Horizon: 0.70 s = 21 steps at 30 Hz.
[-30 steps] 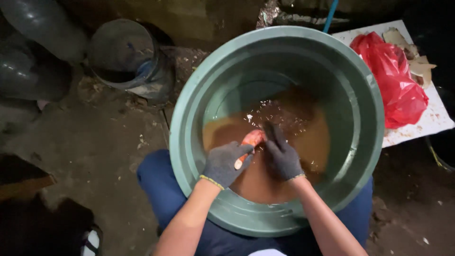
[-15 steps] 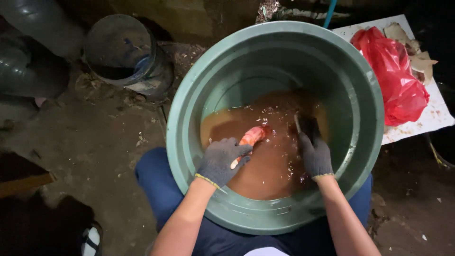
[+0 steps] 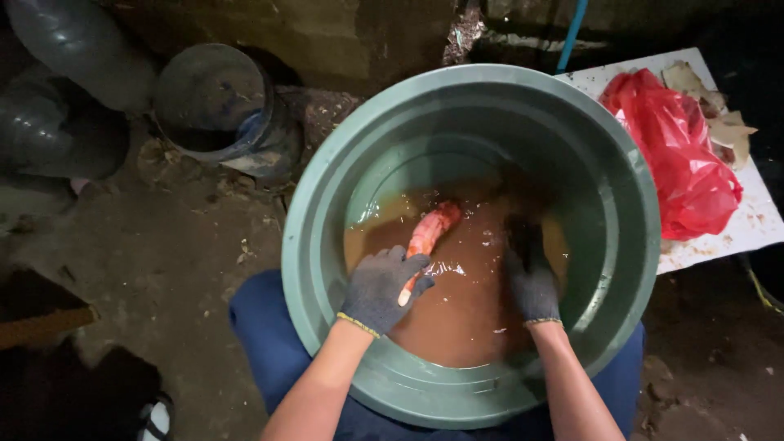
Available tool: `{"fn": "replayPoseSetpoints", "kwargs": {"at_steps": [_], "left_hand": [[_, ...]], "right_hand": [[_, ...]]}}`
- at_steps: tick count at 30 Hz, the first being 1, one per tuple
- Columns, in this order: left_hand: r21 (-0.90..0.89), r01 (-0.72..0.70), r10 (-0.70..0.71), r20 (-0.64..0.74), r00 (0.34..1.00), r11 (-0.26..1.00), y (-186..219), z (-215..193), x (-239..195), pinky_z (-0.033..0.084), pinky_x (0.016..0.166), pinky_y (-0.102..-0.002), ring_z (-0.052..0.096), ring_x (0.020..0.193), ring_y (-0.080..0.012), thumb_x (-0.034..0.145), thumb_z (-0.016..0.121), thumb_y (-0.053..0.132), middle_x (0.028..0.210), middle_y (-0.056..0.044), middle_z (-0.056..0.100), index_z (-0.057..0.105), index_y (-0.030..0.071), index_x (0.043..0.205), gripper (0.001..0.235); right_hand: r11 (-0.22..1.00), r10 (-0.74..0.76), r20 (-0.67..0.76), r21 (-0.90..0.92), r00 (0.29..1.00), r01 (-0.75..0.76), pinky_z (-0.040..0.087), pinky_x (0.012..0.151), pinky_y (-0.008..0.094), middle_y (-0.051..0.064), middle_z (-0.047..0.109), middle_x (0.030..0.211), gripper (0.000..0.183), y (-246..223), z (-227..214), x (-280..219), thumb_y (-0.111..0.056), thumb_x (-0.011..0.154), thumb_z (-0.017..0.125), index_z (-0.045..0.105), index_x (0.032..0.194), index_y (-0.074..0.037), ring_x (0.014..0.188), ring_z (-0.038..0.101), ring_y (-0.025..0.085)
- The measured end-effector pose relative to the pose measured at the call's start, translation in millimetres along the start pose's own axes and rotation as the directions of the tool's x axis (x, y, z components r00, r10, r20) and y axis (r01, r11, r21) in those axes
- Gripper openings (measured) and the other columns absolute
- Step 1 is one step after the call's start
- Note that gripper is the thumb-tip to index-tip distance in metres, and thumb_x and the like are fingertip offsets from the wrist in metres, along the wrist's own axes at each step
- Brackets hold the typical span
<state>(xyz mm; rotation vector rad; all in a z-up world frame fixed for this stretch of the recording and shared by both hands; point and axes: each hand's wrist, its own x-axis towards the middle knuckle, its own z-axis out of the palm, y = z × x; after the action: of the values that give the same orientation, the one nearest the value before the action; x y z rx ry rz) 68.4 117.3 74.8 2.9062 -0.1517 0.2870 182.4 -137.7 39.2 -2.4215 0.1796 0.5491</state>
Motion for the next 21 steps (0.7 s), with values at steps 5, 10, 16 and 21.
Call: {"fn": "replayPoseSetpoints", "kwargs": {"at_steps": [5, 10, 16, 21], "left_hand": [[0.074, -0.04, 0.041, -0.007, 0.999, 0.996, -3, 21, -3, 0.051, 0.056, -0.036, 0.064, 0.066, -0.0217, 0.079, 0.074, 0.058, 0.074, 0.002, 0.054, 0.069, 0.039, 0.1, 0.029], [0.097, -0.054, 0.049, 0.056, 0.997, 0.994, 2, 16, -5, 0.053, 0.058, -0.039, 0.066, 0.069, -0.0257, 0.077, 0.075, 0.058, 0.078, -0.001, 0.055, 0.069, 0.039, 0.101, 0.032], [0.174, -0.002, -0.023, 0.143, 0.989, 0.985, 24, 4, -5, 0.051, 0.05, -0.042, 0.065, 0.058, -0.0241, 0.087, 0.071, 0.042, 0.073, 0.001, 0.054, 0.065, 0.043, 0.109, 0.023], [-0.181, 0.167, -0.082, 0.405, 0.911, 0.969, 33, -28, -2, 0.058, 0.06, -0.044, 0.074, 0.07, -0.0326, 0.095, 0.06, 0.043, 0.075, -0.007, 0.064, 0.067, 0.031, 0.108, 0.019]], "right_hand": [[0.997, -0.064, -0.039, -0.038, 0.997, 0.062, 0.048, 0.103, 0.059, 0.025, 0.072, 0.118, 0.068, -55, -23, -30, -0.062, 0.1, 0.05, 0.07, 0.124, -0.002, 0.118, 0.063, 0.046], [0.997, -0.067, 0.03, -0.024, 0.997, 0.068, 0.048, 0.108, 0.052, 0.016, 0.07, 0.132, 0.068, -38, -11, -19, -0.065, 0.097, 0.051, 0.068, 0.133, -0.01, 0.126, 0.062, 0.036], [0.902, -0.294, 0.074, 0.352, 0.953, 0.251, 0.033, 0.121, 0.055, 0.033, 0.048, 0.15, 0.071, -49, -9, -39, -0.04, 0.098, 0.061, 0.044, 0.151, 0.003, 0.142, 0.04, 0.047], [0.921, -0.361, 0.275, 0.253, 0.891, 0.295, 0.033, 0.123, 0.054, 0.028, 0.047, 0.153, 0.072, -68, 15, -32, -0.044, 0.097, 0.06, 0.04, 0.157, -0.01, 0.142, 0.041, 0.047]]}}
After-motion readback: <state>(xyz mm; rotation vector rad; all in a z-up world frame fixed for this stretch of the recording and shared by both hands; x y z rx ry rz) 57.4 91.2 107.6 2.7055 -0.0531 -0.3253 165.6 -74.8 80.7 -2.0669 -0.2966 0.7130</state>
